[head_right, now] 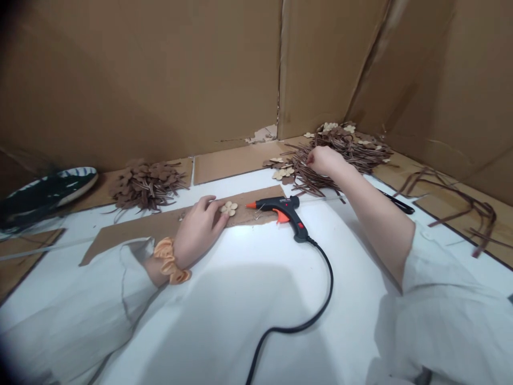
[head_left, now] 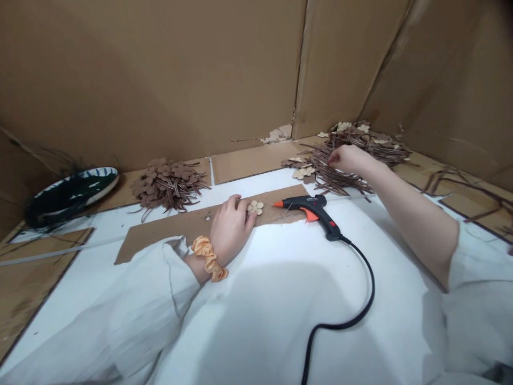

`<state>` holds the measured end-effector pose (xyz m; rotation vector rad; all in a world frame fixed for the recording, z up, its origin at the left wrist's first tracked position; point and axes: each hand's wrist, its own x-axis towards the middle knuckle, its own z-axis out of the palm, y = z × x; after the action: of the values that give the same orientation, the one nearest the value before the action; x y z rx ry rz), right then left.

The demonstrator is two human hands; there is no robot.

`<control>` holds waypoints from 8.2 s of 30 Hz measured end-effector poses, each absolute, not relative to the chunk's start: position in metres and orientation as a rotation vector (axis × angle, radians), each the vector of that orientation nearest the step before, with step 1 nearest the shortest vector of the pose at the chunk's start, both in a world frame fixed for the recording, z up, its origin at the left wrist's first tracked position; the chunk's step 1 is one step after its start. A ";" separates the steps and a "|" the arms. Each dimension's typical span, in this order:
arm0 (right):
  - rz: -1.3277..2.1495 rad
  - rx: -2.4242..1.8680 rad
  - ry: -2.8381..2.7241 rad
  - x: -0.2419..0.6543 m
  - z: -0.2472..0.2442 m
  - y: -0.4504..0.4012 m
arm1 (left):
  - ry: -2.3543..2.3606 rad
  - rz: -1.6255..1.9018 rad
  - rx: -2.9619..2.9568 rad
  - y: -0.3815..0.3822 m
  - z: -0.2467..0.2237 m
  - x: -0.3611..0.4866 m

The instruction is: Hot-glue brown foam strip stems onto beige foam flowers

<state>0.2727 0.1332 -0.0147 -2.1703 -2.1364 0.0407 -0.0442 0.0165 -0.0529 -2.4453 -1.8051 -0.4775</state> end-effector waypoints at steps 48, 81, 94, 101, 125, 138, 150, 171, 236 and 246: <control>1.460 -1.097 -1.771 0.152 0.015 -0.006 | -1.319 -1.553 -2.583 -0.028 -0.039 -0.028; 1.348 -1.148 -1.720 0.140 -0.003 -0.014 | -1.860 -2.125 -2.847 -0.024 -0.032 -0.023; 1.135 -1.079 -1.755 0.147 0.000 -0.024 | -1.830 -2.168 -2.772 -0.025 -0.033 -0.025; 1.215 -1.105 -1.638 0.148 -0.004 -0.020 | -1.842 -2.242 -2.710 -0.022 -0.034 -0.025; 1.850 -1.193 -1.425 0.147 -0.012 -0.013 | -1.886 -2.187 -2.551 -0.014 -0.035 -0.025; 1.792 -1.304 -1.479 0.144 -0.017 -0.015 | -1.923 -2.112 -2.523 -0.012 -0.034 -0.025; 1.767 -1.181 -1.477 0.143 -0.020 -0.017 | -1.894 -2.151 -2.625 -0.017 -0.033 -0.024; 1.697 -1.160 -1.379 0.137 -0.025 -0.020 | -1.929 -2.040 -2.684 -0.022 -0.033 -0.022; 1.663 -1.244 -1.597 0.149 -0.029 -0.022 | -1.858 -1.578 -2.623 -0.009 -0.033 -0.031; 1.643 -1.268 -1.677 0.148 -0.025 -0.022 | -1.832 -1.544 -2.632 -0.012 -0.033 -0.030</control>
<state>0.1483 -0.0218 -0.0249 -1.2679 -1.6765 1.6430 -0.0299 -0.0118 -0.0325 -2.6315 -1.8320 -1.5442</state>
